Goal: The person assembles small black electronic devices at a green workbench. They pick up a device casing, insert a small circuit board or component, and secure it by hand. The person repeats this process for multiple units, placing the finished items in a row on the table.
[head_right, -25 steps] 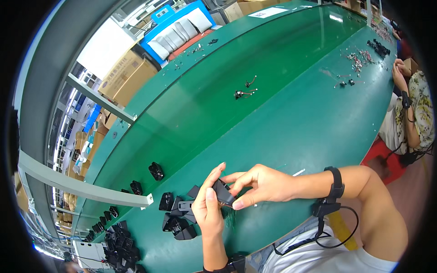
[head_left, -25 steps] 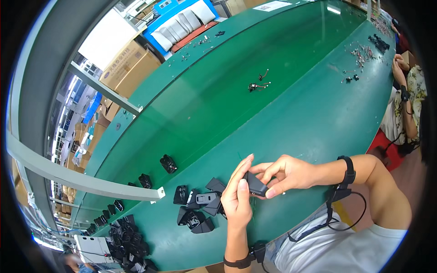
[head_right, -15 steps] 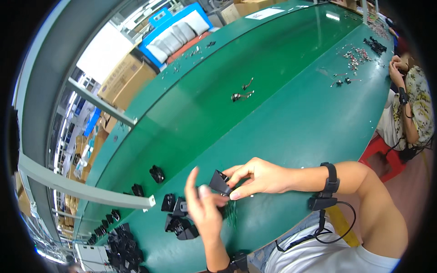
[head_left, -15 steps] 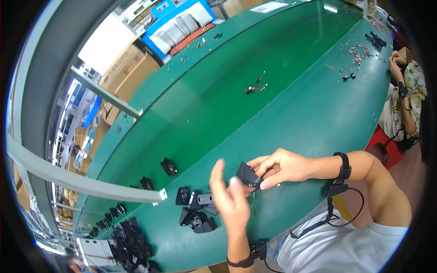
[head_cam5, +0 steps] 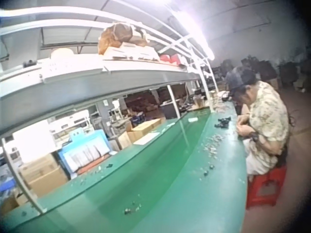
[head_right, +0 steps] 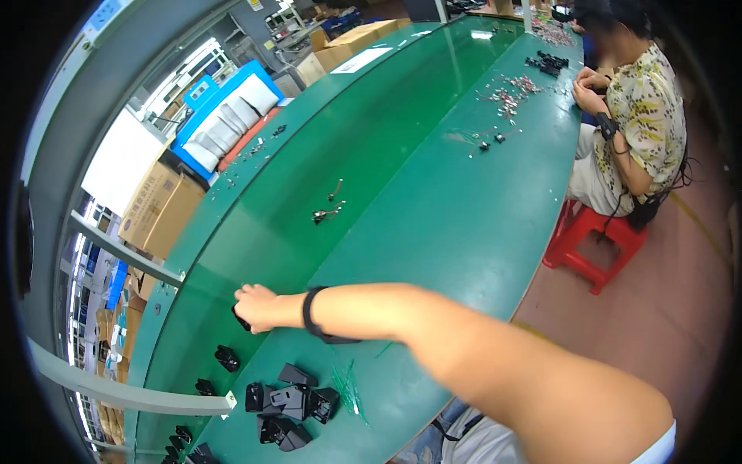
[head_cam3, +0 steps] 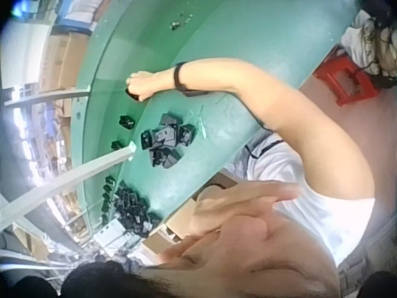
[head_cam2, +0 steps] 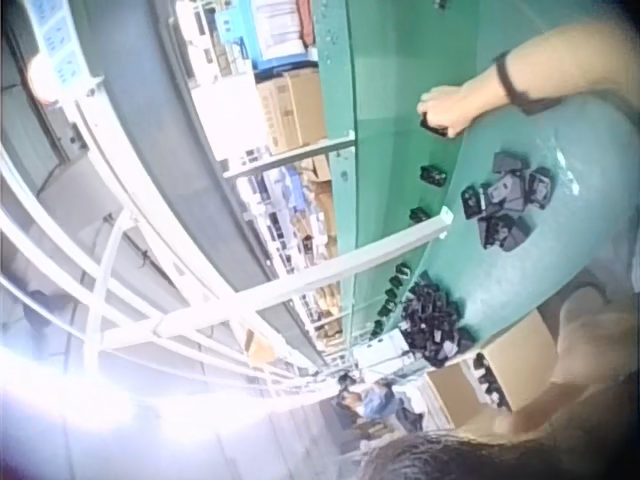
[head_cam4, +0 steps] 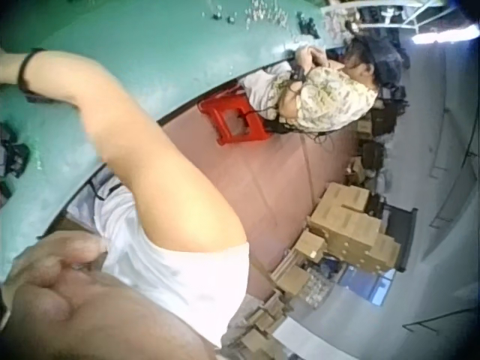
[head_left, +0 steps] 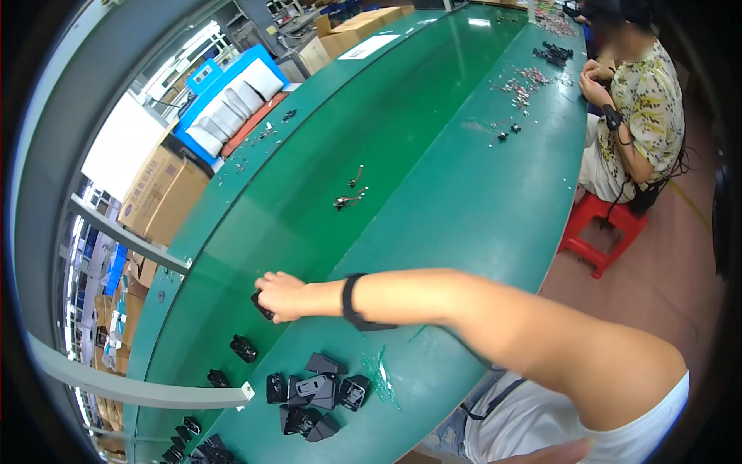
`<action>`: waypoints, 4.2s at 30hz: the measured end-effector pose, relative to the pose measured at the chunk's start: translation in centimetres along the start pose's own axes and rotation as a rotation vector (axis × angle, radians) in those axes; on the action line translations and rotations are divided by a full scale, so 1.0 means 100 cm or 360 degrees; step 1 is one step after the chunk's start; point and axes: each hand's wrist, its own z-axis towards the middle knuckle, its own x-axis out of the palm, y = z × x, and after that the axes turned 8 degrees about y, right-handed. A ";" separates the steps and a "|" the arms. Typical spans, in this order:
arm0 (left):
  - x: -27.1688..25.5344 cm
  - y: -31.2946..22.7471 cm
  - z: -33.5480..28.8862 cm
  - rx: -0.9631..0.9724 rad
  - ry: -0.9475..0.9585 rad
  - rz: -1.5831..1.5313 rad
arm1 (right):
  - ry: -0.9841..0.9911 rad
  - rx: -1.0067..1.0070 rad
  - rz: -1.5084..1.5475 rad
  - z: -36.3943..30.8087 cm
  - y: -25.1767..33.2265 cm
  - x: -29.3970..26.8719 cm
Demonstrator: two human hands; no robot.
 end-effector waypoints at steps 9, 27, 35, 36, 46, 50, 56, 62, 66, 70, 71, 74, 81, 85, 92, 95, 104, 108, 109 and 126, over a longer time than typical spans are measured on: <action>-0.008 0.001 -0.014 -0.0023 -0.0154 0.0230 | 0.0019 0.0007 -0.0202 0.019 0.026 0.042; -0.052 0.111 0.004 -0.0924 -0.0028 0.1282 | -0.0306 -0.0150 0.2115 -0.261 -0.036 -0.168; -0.051 0.143 0.019 -0.1087 0.0066 0.0797 | 0.0193 -0.1045 0.3520 -0.274 0.058 -0.278; -0.052 0.144 0.018 -0.1096 0.0073 0.0740 | 0.0125 -0.1023 0.3317 -0.278 0.060 -0.278; -0.050 0.169 -0.009 -0.1387 0.0125 -0.0064 | -0.0526 -0.1056 0.2186 -0.272 0.070 -0.258; -0.036 0.181 -0.029 -0.1574 0.0139 -0.0409 | -0.0623 -0.1129 0.1897 -0.256 0.074 -0.238; -0.009 0.199 -0.059 -0.1906 0.0196 -0.0771 | -0.0593 -0.0608 0.1810 -0.251 0.066 -0.221; -0.020 0.208 -0.074 -0.1960 0.0667 -0.0487 | 0.0263 -0.0004 0.2140 -0.239 0.001 -0.100; -0.024 0.194 -0.064 -0.1733 0.0717 -0.0436 | 0.0265 -0.0241 0.2236 -0.240 -0.008 -0.035; -0.033 0.176 -0.045 -0.1454 0.0688 -0.0352 | 0.0241 -0.0386 0.2292 -0.233 -0.009 -0.020; -0.032 0.171 -0.035 -0.1384 0.0667 -0.0356 | 0.0179 -0.0421 0.2178 -0.239 -0.007 -0.030; -0.025 0.157 0.013 -0.1195 0.0515 -0.0376 | 0.0077 -0.0458 0.2006 -0.255 -0.015 -0.054; 0.022 0.110 0.136 -0.0960 0.0570 -0.0842 | -0.0035 -0.0359 0.2081 -0.288 -0.028 -0.077; 0.067 0.117 0.177 -0.1061 0.0880 -0.1143 | -0.0202 -0.0384 0.2035 -0.323 -0.032 -0.102; 0.109 0.122 0.187 -0.1216 0.1495 -0.1672 | -0.0709 -0.0573 0.1725 -0.407 0.010 -0.179; 0.114 0.123 0.186 -0.1224 0.1602 -0.1737 | -0.0792 -0.0732 0.1649 -0.424 0.023 -0.200; 0.117 0.131 0.174 -0.1247 0.1732 -0.1793 | -0.0865 -0.0791 0.1548 -0.437 0.035 -0.213; 0.109 0.133 0.177 -0.1178 0.1755 -0.1569 | -0.0811 -0.0785 0.1587 -0.429 0.030 -0.212; 0.106 0.132 0.182 -0.1131 0.1768 -0.1431 | -0.0787 -0.0779 0.1607 -0.426 0.028 -0.210; 0.026 0.113 0.145 -0.0394 0.0895 0.1053 | -0.0036 -0.0222 0.2237 -0.317 -0.031 -0.106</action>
